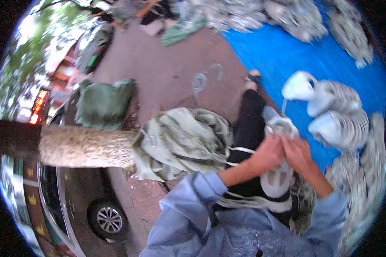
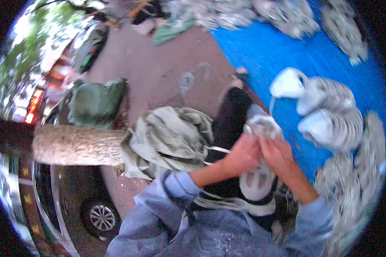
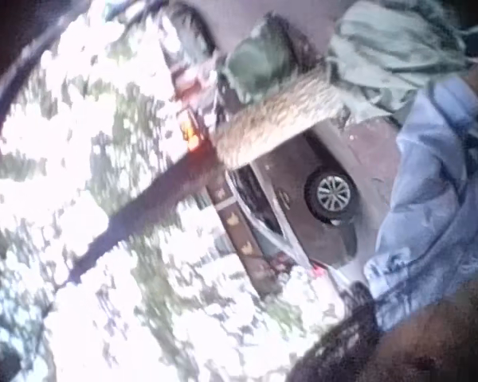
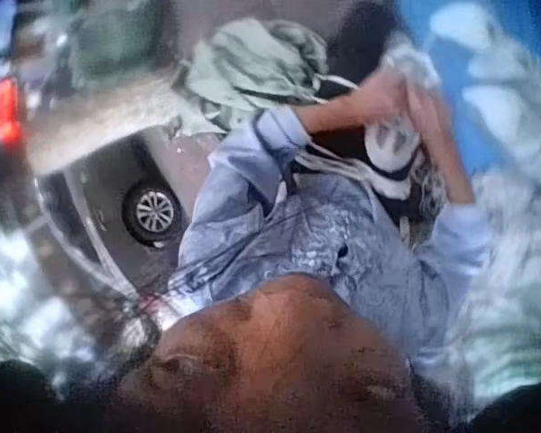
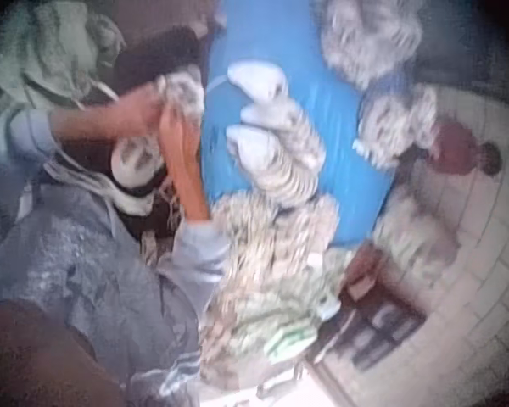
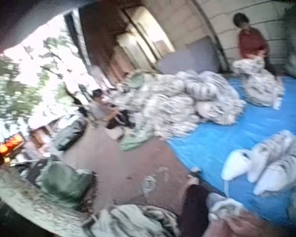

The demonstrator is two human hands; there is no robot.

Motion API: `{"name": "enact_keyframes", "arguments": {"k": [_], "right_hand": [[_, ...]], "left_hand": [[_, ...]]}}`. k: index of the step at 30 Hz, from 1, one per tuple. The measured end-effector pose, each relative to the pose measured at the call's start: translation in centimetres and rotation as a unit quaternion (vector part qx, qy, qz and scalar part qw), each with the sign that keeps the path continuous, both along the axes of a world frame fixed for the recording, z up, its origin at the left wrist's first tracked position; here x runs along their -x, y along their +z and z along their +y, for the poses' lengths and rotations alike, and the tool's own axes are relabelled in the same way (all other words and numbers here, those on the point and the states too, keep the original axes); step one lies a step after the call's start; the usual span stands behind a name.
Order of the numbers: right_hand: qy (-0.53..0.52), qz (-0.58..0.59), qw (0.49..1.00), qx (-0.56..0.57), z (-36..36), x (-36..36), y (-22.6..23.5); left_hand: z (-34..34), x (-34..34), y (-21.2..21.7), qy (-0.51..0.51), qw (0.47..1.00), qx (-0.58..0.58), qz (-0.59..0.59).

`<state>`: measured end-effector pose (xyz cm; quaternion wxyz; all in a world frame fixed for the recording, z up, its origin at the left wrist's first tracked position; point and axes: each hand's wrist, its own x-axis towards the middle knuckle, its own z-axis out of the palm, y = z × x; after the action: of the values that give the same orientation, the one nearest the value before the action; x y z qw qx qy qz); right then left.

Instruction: Insert laces into a shoe and tie them.

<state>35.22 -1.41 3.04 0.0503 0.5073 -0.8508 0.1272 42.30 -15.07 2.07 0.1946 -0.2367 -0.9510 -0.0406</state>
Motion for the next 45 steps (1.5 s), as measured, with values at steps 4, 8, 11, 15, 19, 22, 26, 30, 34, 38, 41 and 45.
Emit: {"name": "enact_keyframes", "arguments": {"k": [4, 8, 11, 15, 19, 22, 26, 30, 34, 38, 41, 45], "right_hand": [[0.001, -0.056, 0.996, 0.072, -1.0, -0.1, -1.3], [0.007, -0.181, 0.982, 0.058, -2.6, 1.2, 0.5], [0.029, -0.23, 0.971, 0.051, -2.8, 1.9, 1.5], [0.048, -0.241, 0.969, -0.032, -2.5, 2.6, 2.1], [0.071, -0.141, 0.985, -0.072, -1.7, 2.8, 2.7], [0.116, -0.036, 0.991, -0.053, -1.0, 2.4, 2.1], [0.115, -0.099, 0.988, -0.013, -0.2, 3.2, 1.6], [0.041, -0.168, 0.985, -0.016, 0.1, 2.1, 1.4], [-0.03, -0.153, 0.986, -0.056, 0.0, 0.5, 1.0], [-0.092, -0.212, 0.973, -0.019, -0.4, 0.1, -0.3], [-0.101, -0.295, 0.95, 0.012, -0.9, 0.8, -0.9], [-0.066, -0.406, 0.912, -0.016, -0.4, 2.2, 0.1]], "left_hand": [[0.1, -0.3, 2.3, 0.019, 0.992, 0.118, -0.045], [-0.1, -0.5, 2.4, 0.064, 0.984, 0.162, -0.033], [0.0, -0.7, 2.0, 0.06, 0.984, 0.167, -0.03], [-0.3, 0.2, 1.3, 0.013, 0.987, 0.137, -0.081], [-0.5, 0.7, -0.7, -0.015, 0.999, -0.016, -0.024], [-1.0, 0.5, -1.0, 0.005, 0.986, -0.167, -0.023], [-2.3, 0.0, 1.7, -0.017, 0.998, 0.065, -0.005], [-1.7, 1.2, 2.4, -0.044, 0.992, 0.112, -0.044], [-1.5, 1.0, 2.4, -0.036, 0.992, 0.105, -0.061], [-1.5, 0.8, 2.3, -0.028, 0.996, 0.079, -0.042], [-1.8, 0.6, 2.2, -0.044, 0.993, 0.106, -0.041], [-1.7, 1.2, 2.8, -0.051, 0.981, 0.175, -0.074]]}}
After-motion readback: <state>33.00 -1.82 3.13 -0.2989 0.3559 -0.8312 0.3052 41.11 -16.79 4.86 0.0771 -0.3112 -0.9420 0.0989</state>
